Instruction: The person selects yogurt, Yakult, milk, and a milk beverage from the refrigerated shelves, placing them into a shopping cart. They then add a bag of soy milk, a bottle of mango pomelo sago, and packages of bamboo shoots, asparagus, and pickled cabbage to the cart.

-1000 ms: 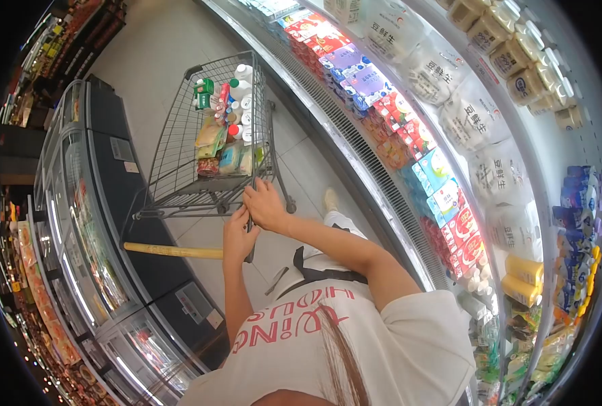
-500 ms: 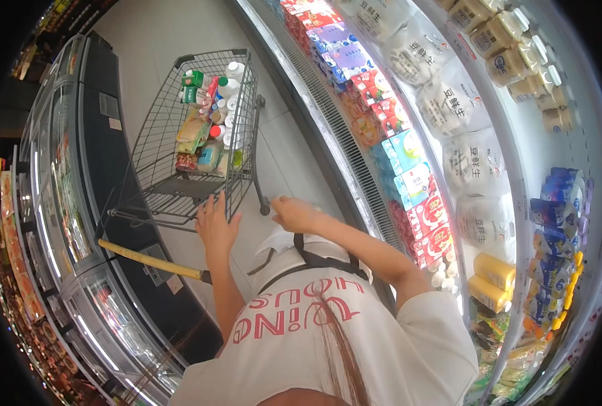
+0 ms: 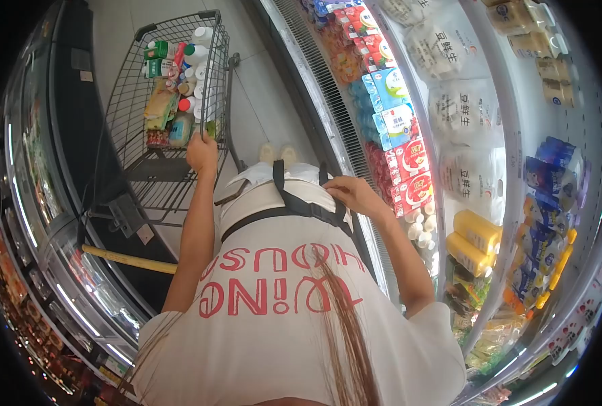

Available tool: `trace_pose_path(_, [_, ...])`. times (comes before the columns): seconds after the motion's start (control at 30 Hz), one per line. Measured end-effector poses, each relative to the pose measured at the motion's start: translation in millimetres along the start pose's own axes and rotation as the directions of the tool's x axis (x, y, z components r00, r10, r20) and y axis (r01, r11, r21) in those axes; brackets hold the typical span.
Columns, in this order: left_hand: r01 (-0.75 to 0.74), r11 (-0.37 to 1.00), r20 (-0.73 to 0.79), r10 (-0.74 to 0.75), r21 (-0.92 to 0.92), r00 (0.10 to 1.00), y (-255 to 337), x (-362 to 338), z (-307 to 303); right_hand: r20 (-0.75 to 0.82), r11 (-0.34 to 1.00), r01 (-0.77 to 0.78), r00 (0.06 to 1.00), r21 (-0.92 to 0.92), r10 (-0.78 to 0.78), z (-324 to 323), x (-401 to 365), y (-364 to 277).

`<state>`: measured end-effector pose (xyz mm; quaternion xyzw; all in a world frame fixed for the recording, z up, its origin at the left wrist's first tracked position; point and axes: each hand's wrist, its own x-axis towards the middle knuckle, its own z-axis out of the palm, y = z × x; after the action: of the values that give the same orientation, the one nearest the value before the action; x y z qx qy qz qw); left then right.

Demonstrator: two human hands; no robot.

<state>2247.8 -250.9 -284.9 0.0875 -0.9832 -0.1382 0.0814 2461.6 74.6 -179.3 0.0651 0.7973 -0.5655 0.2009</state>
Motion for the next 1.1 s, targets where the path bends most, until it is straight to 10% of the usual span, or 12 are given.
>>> trace_pose_path(0.13, [0.035, 0.999, 0.058, -0.037, 0.032, 0.998, -12.0, -21.7, -8.3, -0.032, 0.752, 0.409, 0.868, -0.517, -0.495, -0.3, 23.9, -15.3])
trace_pose_path(0.37, [0.070, 0.997, -0.028, -0.071, -0.035, 0.997, -42.7, -41.0, -3.0, 0.387, 0.790, 0.340, 0.911, -0.510, -0.142, 16.3, 75.7, -39.6])
trace_pose_path(0.53, [0.089, 0.994, -0.015, -0.090, -0.067, 0.996, -39.7, -35.9, -18.6, 0.531, 0.497, 0.531, 0.833, -0.686, -0.155, 43.6, 95.1, -54.5])
trace_pose_path(0.73, [0.102, 0.993, 0.121, -0.095, -0.052, 0.988, -33.4, -23.7, -34.1, 0.558, 0.576, 0.570, 0.799, -0.586, -0.223, 50.6, 82.5, -63.8])
trace_pose_path(0.83, [-0.050, 0.970, -0.066, 0.067, 0.237, 0.996, -14.1, -40.7, -47.3, 0.484, 0.648, 0.477, 0.855, -0.594, -0.186, 39.8, 71.2, -58.6])
trace_pose_path(0.93, [-0.275, 0.957, 0.329, 0.290, -0.092, 0.899, 5.7, -66.0, -109.0, 0.312, 0.937, 0.209, 0.943, -0.278, -0.117, 18.0, 37.7, -40.5])
trace_pose_path(1.03, [-0.289, 0.889, 0.596, 0.454, -0.356, 0.662, 16.0, -82.5, -162.9, -0.341, 0.973, 0.036, 0.933, -0.227, -0.115, 16.8, -17.2, 31.0])
trace_pose_path(1.1, [-0.265, 0.793, 0.578, 0.589, -0.549, 0.564, 6.6, -82.7, -151.4, -0.352, 0.927, -0.343, 0.858, 0.149, 0.374, 30.1, -76.0, 29.7])
